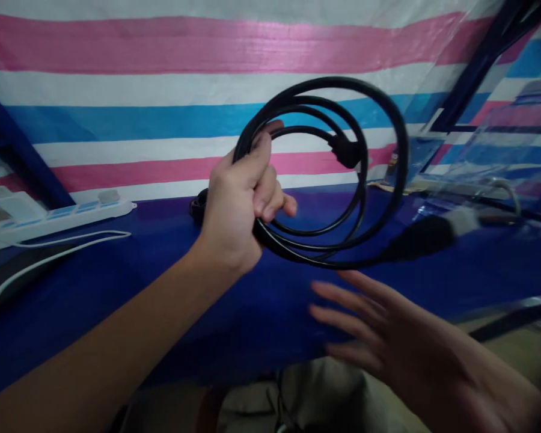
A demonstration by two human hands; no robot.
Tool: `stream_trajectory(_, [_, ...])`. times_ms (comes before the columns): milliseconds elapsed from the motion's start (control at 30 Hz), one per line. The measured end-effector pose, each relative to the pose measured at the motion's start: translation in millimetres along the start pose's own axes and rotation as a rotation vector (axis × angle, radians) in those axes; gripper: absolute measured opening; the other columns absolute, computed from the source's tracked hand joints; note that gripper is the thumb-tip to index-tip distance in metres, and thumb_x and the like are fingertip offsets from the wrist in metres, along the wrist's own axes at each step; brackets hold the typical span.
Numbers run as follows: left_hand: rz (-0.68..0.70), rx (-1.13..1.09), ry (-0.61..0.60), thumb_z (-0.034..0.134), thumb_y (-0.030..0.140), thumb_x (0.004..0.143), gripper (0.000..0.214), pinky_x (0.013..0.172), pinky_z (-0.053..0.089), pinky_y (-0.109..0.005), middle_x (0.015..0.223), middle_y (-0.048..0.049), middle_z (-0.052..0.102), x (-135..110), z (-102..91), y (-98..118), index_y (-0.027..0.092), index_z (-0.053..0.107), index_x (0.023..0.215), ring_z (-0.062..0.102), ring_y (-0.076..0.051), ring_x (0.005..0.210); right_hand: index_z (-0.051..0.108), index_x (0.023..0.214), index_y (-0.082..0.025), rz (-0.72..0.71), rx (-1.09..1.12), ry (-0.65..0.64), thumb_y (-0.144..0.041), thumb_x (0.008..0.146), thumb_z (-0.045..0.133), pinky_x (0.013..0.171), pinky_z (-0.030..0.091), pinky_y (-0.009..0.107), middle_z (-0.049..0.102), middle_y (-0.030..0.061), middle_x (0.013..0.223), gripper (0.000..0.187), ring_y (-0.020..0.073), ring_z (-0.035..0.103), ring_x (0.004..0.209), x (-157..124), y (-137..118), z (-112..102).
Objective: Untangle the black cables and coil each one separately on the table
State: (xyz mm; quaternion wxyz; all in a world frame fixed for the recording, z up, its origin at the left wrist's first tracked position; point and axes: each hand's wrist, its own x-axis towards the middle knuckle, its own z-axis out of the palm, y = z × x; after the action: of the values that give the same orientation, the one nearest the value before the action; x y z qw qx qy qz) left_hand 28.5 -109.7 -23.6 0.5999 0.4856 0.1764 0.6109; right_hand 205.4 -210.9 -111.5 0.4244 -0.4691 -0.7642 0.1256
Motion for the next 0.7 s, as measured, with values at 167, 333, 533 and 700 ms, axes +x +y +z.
stream_trajectory(167, [-0.008,-0.013,-0.066,0.052,0.023,0.090,0.017,0.061,0.047,-0.020,0.041,0.0097,0.033,-5.8,19.7,-13.2,0.023,0.062,0.104,0.050,-0.007,0.045,0.058,0.093,-0.023,0.273,0.819,0.361,-0.027,0.096,0.036,0.057,0.049,0.026,0.045,-0.0026,0.056,0.022,0.0104,0.051,0.050,94.9,-27.5,-4.4])
stream_trajectory(333, [-0.062,0.106,-0.071,0.054,0.022,0.087,0.013,0.050,0.041,-0.019,0.046,0.0086,0.034,24.6,-9.5,2.4,0.017,0.058,0.075,0.039,-0.004,0.039,0.057,0.089,-0.019,0.116,0.765,0.220,-0.024,0.084,0.060,0.041,0.038,0.019,0.024,-0.0110,0.046,0.008,0.0039,0.027,0.035,166.8,5.5,-27.9])
stream_trajectory(533, [-0.040,0.389,-0.112,0.063,0.034,0.081,0.039,0.041,0.036,-0.021,0.043,0.0083,0.030,39.2,-56.5,-19.0,0.019,0.039,0.054,0.033,-0.005,0.035,0.063,0.084,-0.013,-0.033,0.596,-0.212,-0.033,0.078,0.068,0.045,0.046,0.026,0.048,-0.0049,0.043,0.021,0.0110,0.050,0.038,185.9,53.4,-7.6])
stream_trajectory(700, [0.067,0.755,-0.204,0.070,0.030,0.075,0.037,0.045,0.038,-0.021,0.038,0.0052,0.043,39.2,-79.6,-30.2,0.018,0.045,0.050,0.043,-0.006,0.036,0.066,0.079,-0.011,0.100,0.632,-0.549,-0.034,0.078,0.068,0.068,0.052,0.032,0.064,0.0037,0.056,0.024,0.0161,0.064,0.059,174.8,77.3,5.3])
